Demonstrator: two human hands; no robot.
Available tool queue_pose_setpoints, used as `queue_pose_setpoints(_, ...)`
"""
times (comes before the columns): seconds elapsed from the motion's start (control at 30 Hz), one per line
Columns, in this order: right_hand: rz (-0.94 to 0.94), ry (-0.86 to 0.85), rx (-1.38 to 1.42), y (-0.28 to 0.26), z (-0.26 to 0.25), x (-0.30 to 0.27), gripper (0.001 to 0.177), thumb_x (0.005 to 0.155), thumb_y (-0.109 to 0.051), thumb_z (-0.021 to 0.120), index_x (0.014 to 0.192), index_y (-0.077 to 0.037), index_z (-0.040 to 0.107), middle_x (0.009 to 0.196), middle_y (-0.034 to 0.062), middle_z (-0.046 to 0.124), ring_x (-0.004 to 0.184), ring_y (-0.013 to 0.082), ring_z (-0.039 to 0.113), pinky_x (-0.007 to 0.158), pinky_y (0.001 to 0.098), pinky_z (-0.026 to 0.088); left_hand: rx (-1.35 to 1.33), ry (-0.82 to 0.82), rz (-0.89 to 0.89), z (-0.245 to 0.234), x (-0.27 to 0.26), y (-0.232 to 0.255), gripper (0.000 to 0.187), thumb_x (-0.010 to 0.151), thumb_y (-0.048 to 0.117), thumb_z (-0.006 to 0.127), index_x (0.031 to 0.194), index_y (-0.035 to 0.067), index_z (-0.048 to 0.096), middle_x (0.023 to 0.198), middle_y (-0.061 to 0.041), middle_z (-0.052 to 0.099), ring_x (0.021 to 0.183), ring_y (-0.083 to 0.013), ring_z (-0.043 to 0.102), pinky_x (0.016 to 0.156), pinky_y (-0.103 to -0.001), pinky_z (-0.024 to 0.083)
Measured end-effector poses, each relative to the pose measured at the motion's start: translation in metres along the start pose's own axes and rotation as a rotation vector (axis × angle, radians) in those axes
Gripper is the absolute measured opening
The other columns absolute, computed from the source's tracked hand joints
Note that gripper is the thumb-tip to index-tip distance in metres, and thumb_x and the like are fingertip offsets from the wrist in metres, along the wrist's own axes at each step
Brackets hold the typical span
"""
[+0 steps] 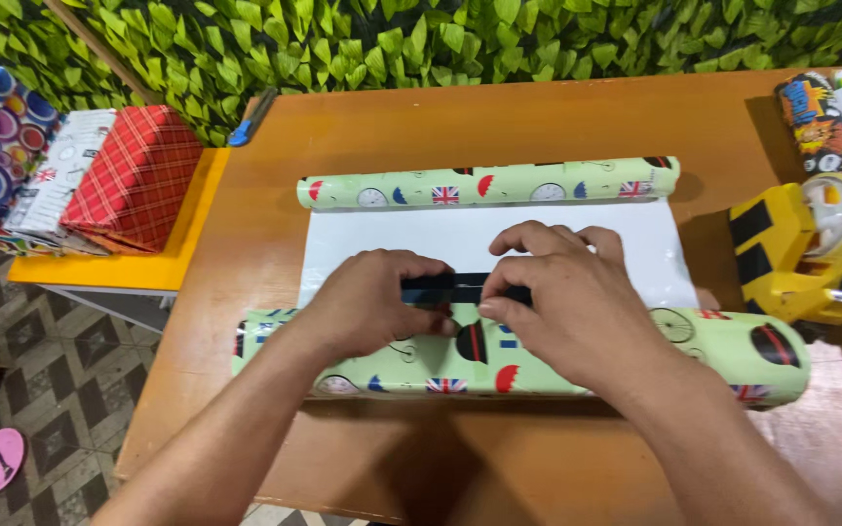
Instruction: The person wipes a sheet of wrapping paper with a cloth, places a rectangular box on it, then folds and tapes the paper around the box to wrap it.
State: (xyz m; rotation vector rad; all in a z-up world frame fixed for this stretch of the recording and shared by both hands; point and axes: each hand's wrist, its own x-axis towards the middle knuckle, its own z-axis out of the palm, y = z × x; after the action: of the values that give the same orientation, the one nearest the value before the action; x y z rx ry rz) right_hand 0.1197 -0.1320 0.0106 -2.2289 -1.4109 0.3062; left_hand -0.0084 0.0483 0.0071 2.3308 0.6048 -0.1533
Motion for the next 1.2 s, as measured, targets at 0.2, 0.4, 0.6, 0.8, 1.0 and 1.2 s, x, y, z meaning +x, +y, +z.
queue_pose_setpoints(0.2,-0.017,0.0,-0.064,-0.002,0.004,0.009,0.016,0.08,-0.031,0.074,0.085,-0.018,0.081,0.127,-0.0027,0.065,0.117,0.0183,0.056,0.104,0.0461,0.027,0.01,-0.005,-0.034,-0.003,-0.002,-0.002,0.059,0.06,0.04,0.09,0.116,0.023,0.078,0.101,-0.004,0.08,0.088,-0.0223,0.075,0.081,-0.035,0.057)
queue_pose_setpoints(0.4,0.019,-0.038,-0.078,-0.001,0.009,0.014,0.018,0.082,-0.034,0.073,0.088,-0.019,0.081,0.127,-0.0035,0.065,0.117,0.0174,0.055,0.106,0.0451,0.027,0.013,0.005,-0.004,-0.002,-0.002,-0.007,0.061,0.061,0.041,0.091,0.117,0.023,0.077,0.103,-0.005,0.079,0.092,-0.0234,0.075,0.083,-0.035,0.056)
queue_pose_setpoints(0.6,0.06,-0.082,-0.156,-0.006,0.01,0.016,0.018,0.083,-0.034,0.07,0.09,-0.021,0.081,0.127,-0.0043,0.063,0.117,0.0147,0.055,0.111,0.0467,0.023,-0.008,-0.009,0.013,0.001,0.0,-0.01,0.065,0.06,0.04,0.092,0.12,0.019,0.075,0.109,-0.005,0.078,0.098,-0.0232,0.074,0.086,-0.035,0.056)
queue_pose_setpoints(0.8,0.053,-0.043,-0.278,-0.008,0.015,0.014,0.02,0.08,-0.038,0.073,0.089,-0.022,0.08,0.129,-0.0042,0.061,0.12,0.017,0.054,0.108,0.0529,0.024,0.007,0.028,0.054,0.003,-0.001,-0.011,0.068,0.06,0.04,0.093,0.121,0.015,0.074,0.112,-0.007,0.077,0.099,-0.0249,0.074,0.087,-0.035,0.056)
queue_pose_setpoints(1.0,0.063,0.2,-0.288,-0.009,0.028,0.004,0.042,0.077,-0.04,0.076,0.111,-0.017,0.074,0.132,0.0036,0.06,0.114,0.0229,0.057,0.103,0.0545,0.03,-0.003,0.017,-0.014,0.0,-0.003,-0.004,0.065,0.06,0.039,0.092,0.12,0.018,0.075,0.107,-0.007,0.078,0.097,-0.0233,0.075,0.086,-0.034,0.057)
queue_pose_setpoints(1.2,-0.06,0.42,-0.24,-0.01,0.032,-0.024,0.017,0.084,-0.031,0.073,0.094,-0.019,0.079,0.127,0.0045,0.064,0.121,0.0243,0.056,0.106,0.0561,0.029,-0.015,-0.01,-0.035,-0.002,-0.005,0.002,0.058,0.062,0.037,0.09,0.117,0.022,0.077,0.106,-0.004,0.079,0.096,-0.0233,0.075,0.086,-0.035,0.056)
